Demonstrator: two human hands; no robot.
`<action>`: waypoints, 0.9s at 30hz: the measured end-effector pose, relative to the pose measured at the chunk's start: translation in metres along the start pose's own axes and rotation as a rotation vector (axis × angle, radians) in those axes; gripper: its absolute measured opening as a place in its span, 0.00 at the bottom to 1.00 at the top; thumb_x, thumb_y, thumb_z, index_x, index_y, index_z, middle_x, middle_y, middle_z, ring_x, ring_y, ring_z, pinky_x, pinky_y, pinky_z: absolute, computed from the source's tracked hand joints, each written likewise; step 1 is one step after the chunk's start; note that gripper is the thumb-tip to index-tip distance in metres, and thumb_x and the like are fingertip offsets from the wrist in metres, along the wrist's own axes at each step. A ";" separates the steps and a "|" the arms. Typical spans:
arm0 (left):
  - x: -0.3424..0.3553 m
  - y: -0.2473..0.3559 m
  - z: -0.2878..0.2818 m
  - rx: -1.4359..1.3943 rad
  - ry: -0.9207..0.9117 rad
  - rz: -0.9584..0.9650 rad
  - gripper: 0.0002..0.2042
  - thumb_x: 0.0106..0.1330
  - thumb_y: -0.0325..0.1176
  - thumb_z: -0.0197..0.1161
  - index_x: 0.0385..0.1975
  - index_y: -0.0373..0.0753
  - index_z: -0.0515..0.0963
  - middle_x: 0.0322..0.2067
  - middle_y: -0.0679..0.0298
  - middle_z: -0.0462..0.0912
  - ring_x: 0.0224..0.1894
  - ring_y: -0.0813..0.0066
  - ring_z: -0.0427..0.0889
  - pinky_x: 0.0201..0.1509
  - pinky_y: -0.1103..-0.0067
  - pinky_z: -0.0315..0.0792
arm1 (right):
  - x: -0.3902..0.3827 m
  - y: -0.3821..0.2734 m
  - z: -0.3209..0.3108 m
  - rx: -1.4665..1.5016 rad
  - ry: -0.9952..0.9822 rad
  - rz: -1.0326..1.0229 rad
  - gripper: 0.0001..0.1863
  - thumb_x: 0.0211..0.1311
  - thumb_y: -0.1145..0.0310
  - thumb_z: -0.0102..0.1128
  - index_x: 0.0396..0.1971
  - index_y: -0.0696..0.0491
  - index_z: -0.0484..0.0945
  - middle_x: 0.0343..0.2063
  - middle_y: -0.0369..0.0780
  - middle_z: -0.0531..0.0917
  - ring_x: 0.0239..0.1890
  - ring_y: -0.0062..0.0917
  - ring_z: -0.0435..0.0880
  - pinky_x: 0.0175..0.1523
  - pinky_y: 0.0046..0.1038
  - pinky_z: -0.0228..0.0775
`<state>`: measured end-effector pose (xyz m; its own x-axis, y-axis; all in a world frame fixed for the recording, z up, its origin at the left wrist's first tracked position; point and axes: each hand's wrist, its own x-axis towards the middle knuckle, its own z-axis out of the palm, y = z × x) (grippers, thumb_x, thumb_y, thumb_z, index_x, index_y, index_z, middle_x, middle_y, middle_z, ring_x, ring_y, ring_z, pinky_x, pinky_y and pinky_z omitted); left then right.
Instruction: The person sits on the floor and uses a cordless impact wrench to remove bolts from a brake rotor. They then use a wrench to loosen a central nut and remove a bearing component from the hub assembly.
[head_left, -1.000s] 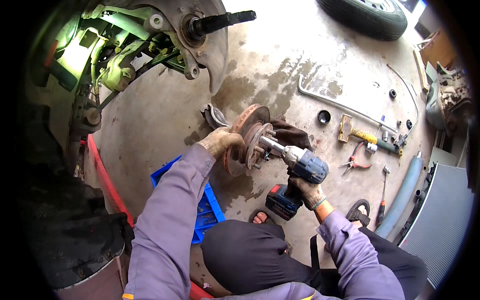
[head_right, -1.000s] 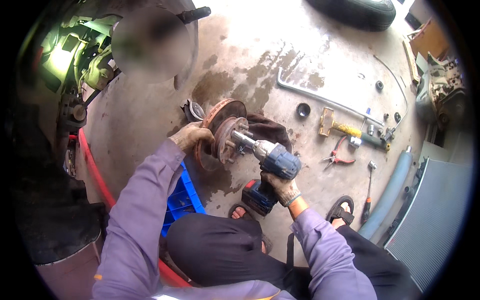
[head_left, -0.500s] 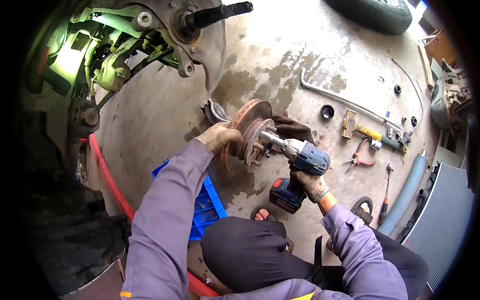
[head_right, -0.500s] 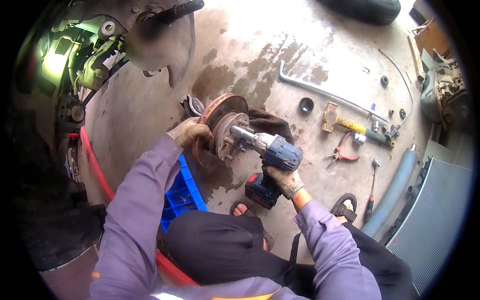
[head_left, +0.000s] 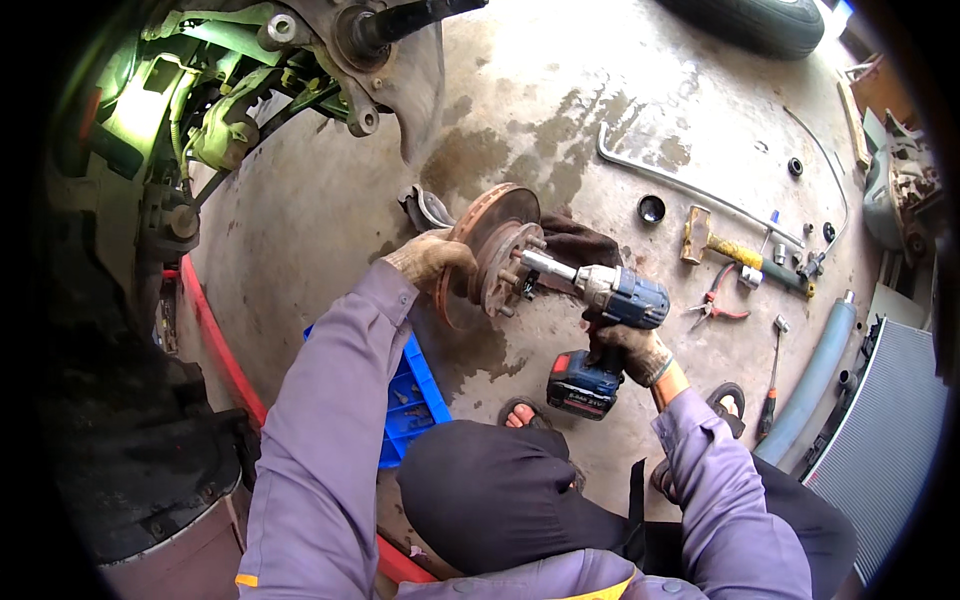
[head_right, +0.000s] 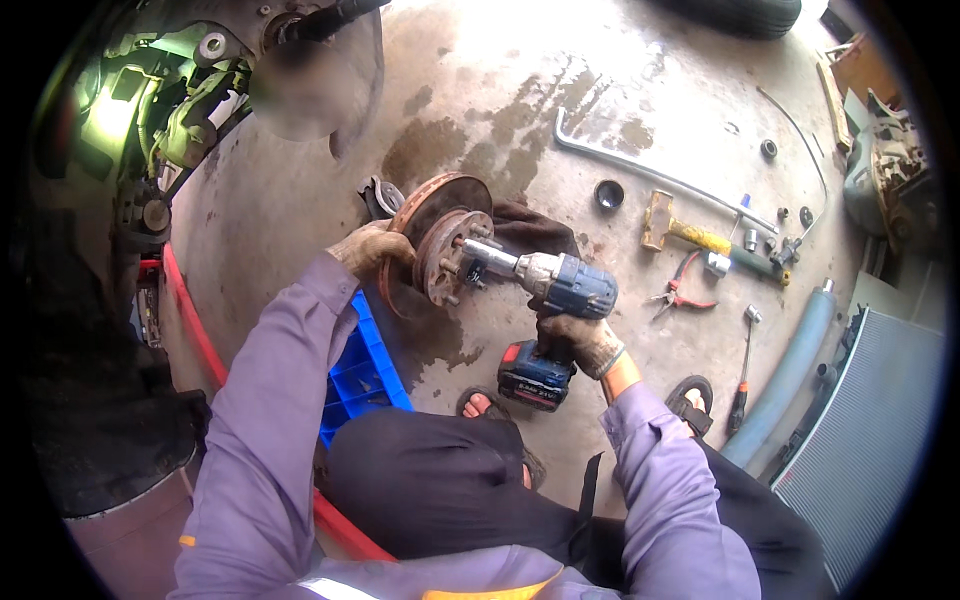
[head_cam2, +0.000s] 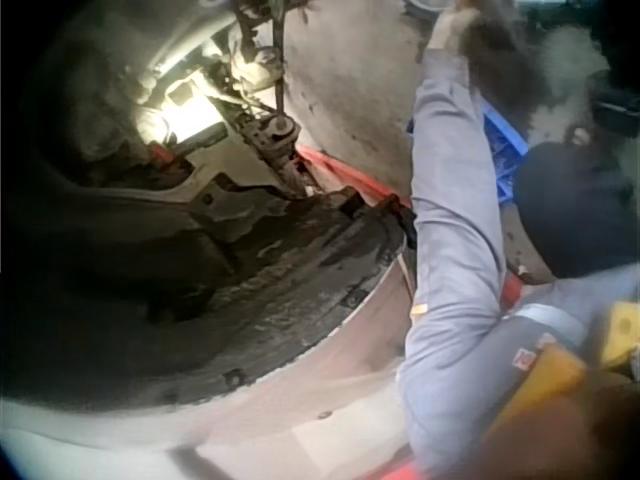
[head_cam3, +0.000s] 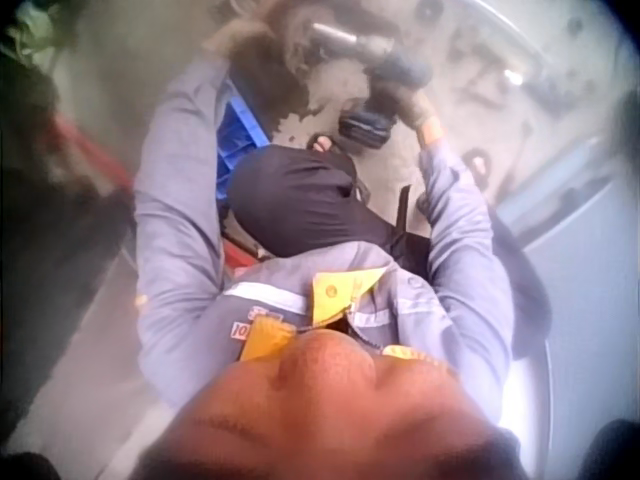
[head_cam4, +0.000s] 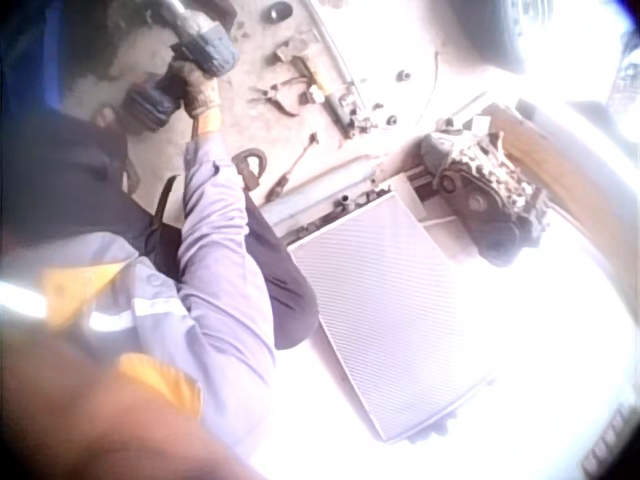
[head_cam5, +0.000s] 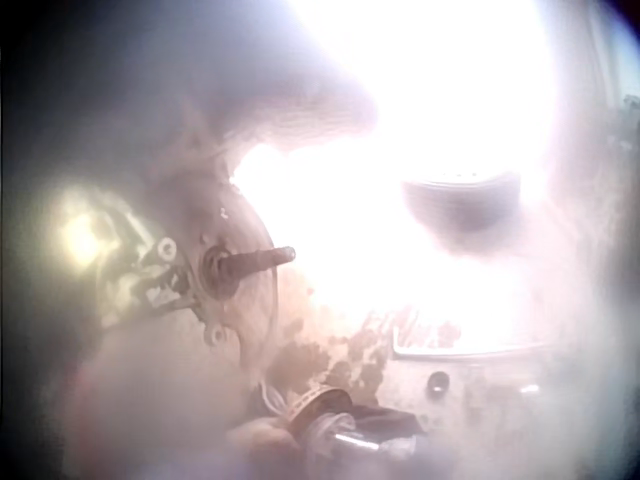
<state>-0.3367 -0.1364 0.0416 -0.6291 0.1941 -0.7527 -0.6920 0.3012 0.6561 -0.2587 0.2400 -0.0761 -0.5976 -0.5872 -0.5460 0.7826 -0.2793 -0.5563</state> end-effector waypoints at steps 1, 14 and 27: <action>-0.003 0.004 0.001 0.069 -0.019 0.018 0.14 0.58 0.30 0.66 0.41 0.30 0.83 0.33 0.57 0.86 0.35 0.69 0.85 0.43 0.74 0.79 | 0.000 -0.003 -0.002 0.025 -0.011 0.028 0.21 0.57 0.71 0.68 0.52 0.59 0.80 0.32 0.38 0.84 0.30 0.27 0.85 0.37 0.32 0.83; -0.009 0.011 0.044 0.067 0.150 0.046 0.12 0.60 0.34 0.65 0.37 0.32 0.84 0.29 0.57 0.86 0.31 0.68 0.85 0.40 0.74 0.79 | -0.041 -0.008 -0.049 0.089 0.124 -0.060 0.19 0.57 0.71 0.65 0.49 0.61 0.78 0.26 0.40 0.80 0.24 0.29 0.82 0.35 0.36 0.84; -0.010 0.012 0.063 0.112 0.179 0.002 0.19 0.53 0.37 0.70 0.43 0.32 0.84 0.33 0.60 0.88 0.36 0.71 0.85 0.45 0.76 0.77 | -0.096 0.032 -0.139 -0.144 0.363 0.755 0.20 0.60 0.61 0.68 0.51 0.53 0.81 0.40 0.47 0.87 0.38 0.40 0.86 0.48 0.44 0.82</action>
<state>-0.3160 -0.0759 0.0534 -0.6904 0.0294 -0.7228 -0.6528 0.4052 0.6400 -0.2008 0.3933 -0.1285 0.0376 -0.2905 -0.9561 0.9788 0.2037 -0.0234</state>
